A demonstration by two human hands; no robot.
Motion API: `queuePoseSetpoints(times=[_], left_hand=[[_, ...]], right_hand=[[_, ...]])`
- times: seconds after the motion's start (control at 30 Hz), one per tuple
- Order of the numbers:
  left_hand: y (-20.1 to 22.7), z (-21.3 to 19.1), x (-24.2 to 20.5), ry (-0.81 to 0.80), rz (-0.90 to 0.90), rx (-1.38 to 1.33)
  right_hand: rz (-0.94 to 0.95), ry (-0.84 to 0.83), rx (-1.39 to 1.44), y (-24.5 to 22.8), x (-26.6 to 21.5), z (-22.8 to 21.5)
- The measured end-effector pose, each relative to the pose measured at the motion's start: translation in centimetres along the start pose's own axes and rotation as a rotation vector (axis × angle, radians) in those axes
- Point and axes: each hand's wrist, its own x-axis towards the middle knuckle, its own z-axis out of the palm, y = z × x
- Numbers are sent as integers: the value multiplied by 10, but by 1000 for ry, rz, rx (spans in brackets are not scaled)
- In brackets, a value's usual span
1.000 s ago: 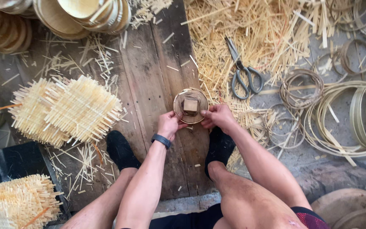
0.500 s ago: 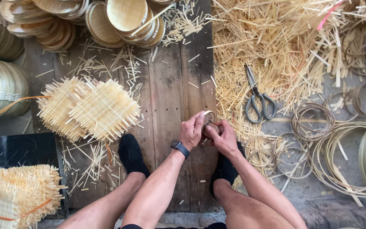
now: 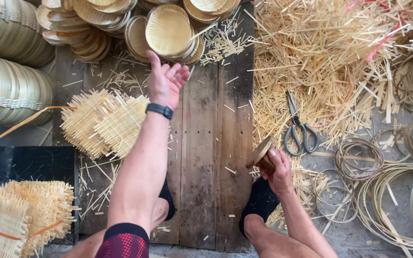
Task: The person trims bamboo strips using scissors and weaves them together to form small circular baskets and lids.
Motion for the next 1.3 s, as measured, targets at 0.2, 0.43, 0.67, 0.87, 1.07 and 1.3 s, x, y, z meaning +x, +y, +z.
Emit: queuePoseSetpoints(times=[0.2, 0.43, 0.67, 0.87, 1.07, 1.3], left_hand=[[-128, -36, -105, -250, -283, 825], [-229, -109, -128, -145, -23, 538], [-96, -214, -57, 504, 832, 1303], [-18, -312, -42, 695, 628, 1609], [1, -321, -39, 615, 335, 1735], [17, -293, -56, 685, 836, 1588]], right_hand=[[154, -93, 6, -4, -1, 25], [63, -102, -621, 27, 22, 27], [189, -24, -182, 60, 32, 29], [279, -5, -241, 67, 29, 18], [288, 7, -284, 67, 29, 16], [271, 16, -292, 73, 31, 11]])
